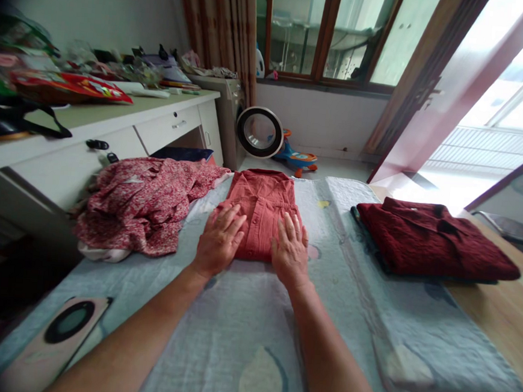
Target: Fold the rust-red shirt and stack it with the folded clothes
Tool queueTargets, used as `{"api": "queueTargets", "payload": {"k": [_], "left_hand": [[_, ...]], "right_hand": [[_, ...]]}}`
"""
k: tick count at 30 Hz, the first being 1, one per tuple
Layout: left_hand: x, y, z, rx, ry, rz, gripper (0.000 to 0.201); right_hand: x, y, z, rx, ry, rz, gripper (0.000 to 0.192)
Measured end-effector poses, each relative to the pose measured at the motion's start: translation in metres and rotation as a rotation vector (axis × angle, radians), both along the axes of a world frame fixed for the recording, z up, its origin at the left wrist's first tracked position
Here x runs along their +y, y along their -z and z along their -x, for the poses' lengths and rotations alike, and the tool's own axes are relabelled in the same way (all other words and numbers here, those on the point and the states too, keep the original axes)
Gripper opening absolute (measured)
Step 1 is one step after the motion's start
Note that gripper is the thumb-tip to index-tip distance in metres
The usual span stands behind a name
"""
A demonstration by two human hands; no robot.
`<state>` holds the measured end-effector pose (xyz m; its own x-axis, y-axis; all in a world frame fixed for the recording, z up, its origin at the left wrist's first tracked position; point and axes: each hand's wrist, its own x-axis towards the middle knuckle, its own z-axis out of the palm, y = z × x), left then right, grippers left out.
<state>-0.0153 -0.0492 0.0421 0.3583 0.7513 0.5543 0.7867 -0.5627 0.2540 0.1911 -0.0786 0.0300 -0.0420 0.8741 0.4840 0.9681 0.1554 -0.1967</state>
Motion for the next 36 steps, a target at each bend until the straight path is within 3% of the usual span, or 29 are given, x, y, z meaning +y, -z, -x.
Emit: {"api": "queueTargets", "payload": {"k": [3, 6, 14, 17, 20, 23, 25, 27, 30, 33, 36], "left_hand": [[-0.004, 0.012, -0.013, 0.129, 0.095, 0.135, 0.049], [-0.005, 0.025, -0.018, 0.226, 0.036, 0.274, 0.053], [-0.007, 0.026, -0.019, 0.303, -0.068, 0.344, 0.061], [-0.007, 0.027, -0.019, 0.298, -0.066, 0.344, 0.061], [-0.006, 0.029, -0.018, 0.292, -0.047, 0.357, 0.062], [-0.004, 0.029, -0.017, 0.283, -0.032, 0.363, 0.062], [-0.003, 0.029, -0.017, 0.282, -0.031, 0.374, 0.062], [-0.002, 0.029, -0.016, 0.286, -0.031, 0.384, 0.062], [-0.002, 0.032, -0.016, 0.280, -0.043, 0.349, 0.066], [-0.004, 0.035, -0.015, 0.273, -0.065, 0.280, 0.069], [-0.005, 0.036, -0.015, 0.285, -0.065, 0.237, 0.065]], "right_hand": [[0.001, 0.008, 0.011, -0.081, -0.049, 0.164, 0.054], [0.001, 0.015, 0.014, -0.135, -0.046, 0.319, 0.054], [-0.002, 0.017, 0.020, -0.162, 0.114, 0.397, 0.061], [-0.003, 0.007, 0.019, -0.172, 0.106, 0.413, 0.061], [0.006, -0.016, 0.013, -0.181, 0.041, 0.468, 0.057], [0.028, -0.040, 0.010, -0.183, 0.056, 0.580, 0.041], [0.046, -0.046, 0.013, -0.142, 0.035, 0.541, 0.032], [0.062, -0.038, 0.019, -0.035, -0.031, 0.370, 0.030], [0.076, -0.009, 0.030, 0.093, -0.102, 0.192, 0.038], [0.080, 0.018, 0.034, 0.134, -0.082, 0.210, 0.046], [0.081, 0.028, 0.033, 0.128, -0.072, 0.243, 0.048]]}}
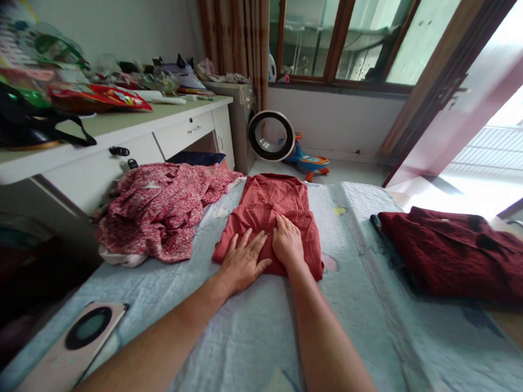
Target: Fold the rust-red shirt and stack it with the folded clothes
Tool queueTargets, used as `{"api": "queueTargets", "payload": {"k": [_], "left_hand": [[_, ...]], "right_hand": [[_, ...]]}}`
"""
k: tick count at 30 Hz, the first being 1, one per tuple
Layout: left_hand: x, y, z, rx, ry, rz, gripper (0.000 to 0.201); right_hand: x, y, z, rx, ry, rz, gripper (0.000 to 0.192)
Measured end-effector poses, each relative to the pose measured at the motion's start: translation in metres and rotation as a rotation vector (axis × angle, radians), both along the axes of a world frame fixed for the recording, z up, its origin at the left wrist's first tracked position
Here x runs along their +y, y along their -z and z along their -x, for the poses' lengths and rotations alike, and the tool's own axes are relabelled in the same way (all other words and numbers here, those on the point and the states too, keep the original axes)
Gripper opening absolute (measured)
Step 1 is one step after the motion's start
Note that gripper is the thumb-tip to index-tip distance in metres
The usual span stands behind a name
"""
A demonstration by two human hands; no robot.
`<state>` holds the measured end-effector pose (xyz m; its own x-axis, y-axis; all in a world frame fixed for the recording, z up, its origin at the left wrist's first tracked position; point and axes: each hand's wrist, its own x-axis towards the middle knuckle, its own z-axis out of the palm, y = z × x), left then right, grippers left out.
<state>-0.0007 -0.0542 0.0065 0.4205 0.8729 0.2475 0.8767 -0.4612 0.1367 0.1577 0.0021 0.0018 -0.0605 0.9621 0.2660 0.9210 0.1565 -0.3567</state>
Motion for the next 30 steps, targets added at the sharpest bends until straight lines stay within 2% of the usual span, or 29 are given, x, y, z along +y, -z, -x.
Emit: {"api": "queueTargets", "payload": {"k": [6, 11, 16, 18, 20, 21, 24, 28, 30], "left_hand": [[0.003, -0.006, 0.000, -0.005, -0.010, -0.026, 0.061], [0.018, -0.014, -0.002, -0.033, -0.065, -0.007, 0.051], [0.055, -0.030, -0.008, -0.074, 0.025, 0.053, 0.035], [0.075, -0.038, -0.012, -0.163, 0.052, 0.113, 0.027], [0.096, -0.043, -0.019, -0.341, 0.005, 0.228, 0.019], [0.106, -0.045, -0.022, -0.432, -0.043, 0.305, 0.016], [0.130, -0.043, -0.034, -0.514, -0.104, 0.354, 0.018], [0.145, -0.037, -0.046, -0.582, -0.104, 0.351, 0.013], [0.146, -0.038, -0.050, -0.620, -0.071, 0.347, 0.018]], "right_hand": [[-0.001, -0.005, 0.002, -0.071, 0.073, 0.045, 0.050], [-0.003, -0.006, 0.004, -0.070, 0.079, 0.056, 0.051], [-0.001, -0.003, 0.003, -0.041, 0.081, 0.036, 0.050], [-0.001, 0.000, 0.003, -0.027, 0.077, 0.008, 0.049], [-0.001, 0.001, 0.002, -0.016, 0.074, -0.029, 0.049], [-0.001, 0.002, 0.002, -0.010, 0.074, -0.047, 0.048], [-0.002, 0.002, 0.003, 0.010, 0.082, -0.076, 0.047], [-0.002, -0.001, 0.001, 0.070, 0.070, -0.087, 0.047], [-0.002, -0.002, 0.000, 0.119, 0.071, -0.111, 0.047]]}}
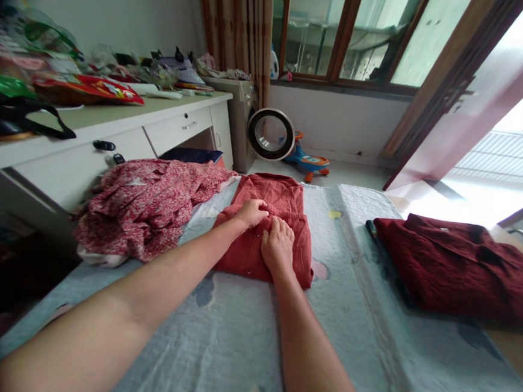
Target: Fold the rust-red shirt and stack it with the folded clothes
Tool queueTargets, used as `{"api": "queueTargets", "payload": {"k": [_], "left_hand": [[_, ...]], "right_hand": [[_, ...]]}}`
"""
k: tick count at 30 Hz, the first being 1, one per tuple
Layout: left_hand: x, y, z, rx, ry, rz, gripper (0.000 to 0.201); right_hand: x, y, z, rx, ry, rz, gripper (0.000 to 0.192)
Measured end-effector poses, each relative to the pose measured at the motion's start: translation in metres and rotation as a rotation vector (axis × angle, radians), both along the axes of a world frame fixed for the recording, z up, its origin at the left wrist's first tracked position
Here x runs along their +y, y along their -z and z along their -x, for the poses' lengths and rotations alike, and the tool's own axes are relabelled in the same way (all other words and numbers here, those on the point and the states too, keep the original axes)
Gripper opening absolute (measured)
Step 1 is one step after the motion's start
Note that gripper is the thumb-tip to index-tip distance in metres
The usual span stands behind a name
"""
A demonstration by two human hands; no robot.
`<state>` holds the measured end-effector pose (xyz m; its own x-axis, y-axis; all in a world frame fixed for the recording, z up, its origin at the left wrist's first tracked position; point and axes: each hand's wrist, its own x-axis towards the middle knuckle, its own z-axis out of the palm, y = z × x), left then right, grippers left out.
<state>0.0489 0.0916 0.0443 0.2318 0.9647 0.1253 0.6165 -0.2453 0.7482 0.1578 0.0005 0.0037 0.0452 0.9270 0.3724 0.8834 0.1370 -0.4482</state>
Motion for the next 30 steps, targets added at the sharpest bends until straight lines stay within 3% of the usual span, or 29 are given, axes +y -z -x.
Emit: {"api": "queueTargets", "payload": {"k": [4, 9, 12, 18, 23, 30], "left_hand": [[-0.006, -0.005, 0.000, -0.037, -0.031, -0.066, 0.030], [-0.009, -0.003, 0.014, 0.278, -0.149, -0.102, 0.051], [0.002, -0.002, 0.022, 0.412, -0.070, -0.128, 0.048], [0.034, -0.007, 0.025, 0.433, 0.156, -0.069, 0.037], [0.048, -0.015, 0.023, 0.444, 0.204, -0.066, 0.030], [0.047, -0.028, 0.019, 0.417, 0.220, -0.151, 0.029]], "right_hand": [[0.001, 0.002, -0.002, 0.046, -0.004, -0.035, 0.046], [0.001, 0.002, -0.001, 0.033, -0.003, -0.009, 0.044], [-0.001, 0.000, 0.000, 0.015, 0.005, 0.008, 0.042], [-0.002, -0.005, 0.001, -0.010, -0.015, 0.009, 0.044], [-0.003, -0.006, 0.000, -0.006, -0.020, 0.025, 0.043], [-0.005, -0.008, 0.001, 0.005, -0.016, 0.013, 0.042]]}}
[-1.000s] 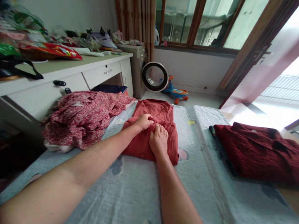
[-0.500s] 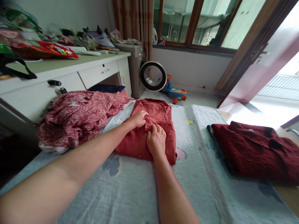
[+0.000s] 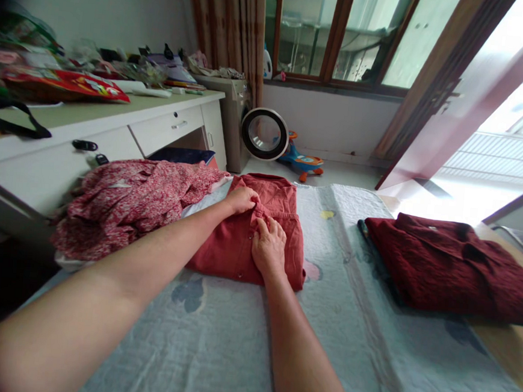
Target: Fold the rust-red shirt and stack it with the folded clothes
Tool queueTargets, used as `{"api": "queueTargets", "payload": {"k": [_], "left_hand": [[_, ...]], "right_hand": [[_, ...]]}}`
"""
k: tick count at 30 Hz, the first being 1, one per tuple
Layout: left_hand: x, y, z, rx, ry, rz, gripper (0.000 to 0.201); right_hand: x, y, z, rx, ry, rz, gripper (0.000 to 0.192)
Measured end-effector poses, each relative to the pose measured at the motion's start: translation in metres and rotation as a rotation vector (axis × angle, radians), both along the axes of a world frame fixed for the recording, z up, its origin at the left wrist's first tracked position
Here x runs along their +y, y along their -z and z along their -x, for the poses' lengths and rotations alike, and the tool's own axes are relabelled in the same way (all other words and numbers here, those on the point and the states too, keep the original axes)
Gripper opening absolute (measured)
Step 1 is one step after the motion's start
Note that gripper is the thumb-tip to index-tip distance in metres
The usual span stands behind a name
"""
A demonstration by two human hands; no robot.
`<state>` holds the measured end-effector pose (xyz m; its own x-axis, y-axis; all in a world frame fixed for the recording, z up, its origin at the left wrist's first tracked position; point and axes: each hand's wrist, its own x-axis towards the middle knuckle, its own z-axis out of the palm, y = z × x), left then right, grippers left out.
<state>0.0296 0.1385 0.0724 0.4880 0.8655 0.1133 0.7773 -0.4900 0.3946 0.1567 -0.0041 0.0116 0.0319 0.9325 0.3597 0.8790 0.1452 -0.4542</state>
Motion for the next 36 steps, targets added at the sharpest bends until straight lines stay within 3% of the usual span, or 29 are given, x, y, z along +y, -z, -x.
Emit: {"api": "queueTargets", "payload": {"k": [10, 18, 26, 31, 33, 36], "left_hand": [[-0.010, 0.023, -0.010, -0.074, -0.187, 0.080, 0.027], [-0.008, 0.015, -0.013, -0.126, -0.165, 0.112, 0.023], [-0.022, 0.029, -0.011, -0.135, -0.191, -0.009, 0.014], [-0.037, 0.029, -0.011, -0.081, -0.271, -0.172, 0.029], [-0.048, 0.026, -0.015, -0.070, -0.236, -0.256, 0.026], [-0.069, 0.026, -0.020, -0.100, -0.094, -0.242, 0.030]], "right_hand": [[0.000, 0.003, 0.000, -0.017, -0.004, -0.012, 0.042], [0.000, 0.001, 0.000, -0.015, -0.011, -0.005, 0.043], [0.000, 0.000, 0.002, -0.049, -0.023, 0.082, 0.048], [0.000, 0.000, 0.004, -0.078, -0.008, 0.113, 0.049], [0.000, 0.000, 0.004, -0.062, -0.008, 0.107, 0.048], [0.002, 0.001, 0.001, 0.016, -0.018, 0.066, 0.047]]}}
